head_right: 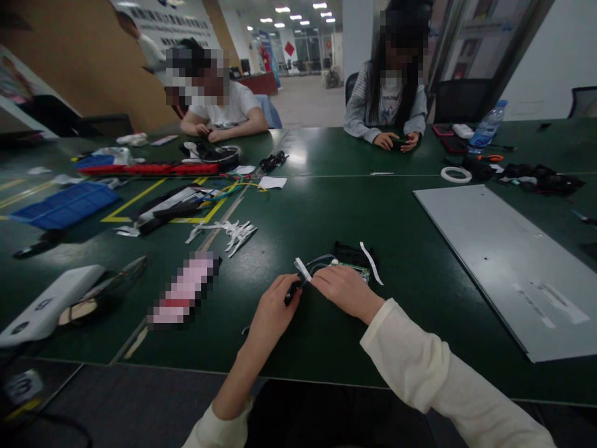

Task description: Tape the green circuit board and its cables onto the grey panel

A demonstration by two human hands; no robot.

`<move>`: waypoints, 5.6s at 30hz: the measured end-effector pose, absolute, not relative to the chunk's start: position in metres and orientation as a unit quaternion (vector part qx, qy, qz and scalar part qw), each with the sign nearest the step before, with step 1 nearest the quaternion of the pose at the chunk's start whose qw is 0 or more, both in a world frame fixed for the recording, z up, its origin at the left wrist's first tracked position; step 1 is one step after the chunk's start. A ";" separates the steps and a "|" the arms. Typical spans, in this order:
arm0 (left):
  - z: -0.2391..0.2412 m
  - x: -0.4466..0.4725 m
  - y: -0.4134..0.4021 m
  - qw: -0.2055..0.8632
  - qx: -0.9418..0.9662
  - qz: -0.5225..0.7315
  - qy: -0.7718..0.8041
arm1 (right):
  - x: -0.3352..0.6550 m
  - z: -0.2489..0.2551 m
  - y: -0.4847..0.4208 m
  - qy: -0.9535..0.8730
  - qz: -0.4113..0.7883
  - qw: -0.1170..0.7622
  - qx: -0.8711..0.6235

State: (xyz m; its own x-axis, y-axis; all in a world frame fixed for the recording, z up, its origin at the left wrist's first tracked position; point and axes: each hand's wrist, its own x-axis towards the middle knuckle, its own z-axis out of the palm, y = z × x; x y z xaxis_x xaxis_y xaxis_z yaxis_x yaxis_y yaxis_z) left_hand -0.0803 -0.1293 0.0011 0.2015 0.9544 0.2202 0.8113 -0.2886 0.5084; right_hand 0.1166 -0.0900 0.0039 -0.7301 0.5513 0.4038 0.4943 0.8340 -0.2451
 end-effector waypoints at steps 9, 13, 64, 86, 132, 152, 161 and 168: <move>-0.004 -0.085 -0.123 0.158 0.754 0.282 0.571 | 0.125 0.018 -0.080 -0.793 0.193 0.439 -0.376; 0.002 -0.082 -0.130 0.155 0.737 0.294 0.589 | 0.130 0.021 -0.078 -0.745 0.272 0.465 -0.394; 0.033 -0.098 -0.072 0.411 0.752 0.268 0.440 | 0.172 0.014 -0.062 -0.558 0.584 0.376 -0.454; 0.033 -0.100 -0.071 0.354 0.790 0.243 0.438 | 0.175 0.017 -0.063 -0.563 0.574 0.381 -0.456; 0.061 -0.005 -0.116 0.150 0.750 0.481 0.429 | 0.168 0.181 -0.119 -0.886 -0.180 0.076 -0.420; 0.048 -0.001 -0.106 0.132 0.721 0.473 0.489 | 0.173 0.170 -0.123 -0.881 -0.148 0.130 -0.430; 0.038 -0.001 -0.101 0.187 0.733 0.477 0.448 | 0.176 0.167 -0.122 -0.886 -0.136 0.132 -0.423; 0.035 -0.005 -0.100 0.235 0.733 0.484 0.416 | 0.180 0.166 -0.122 -0.879 -0.106 0.147 -0.440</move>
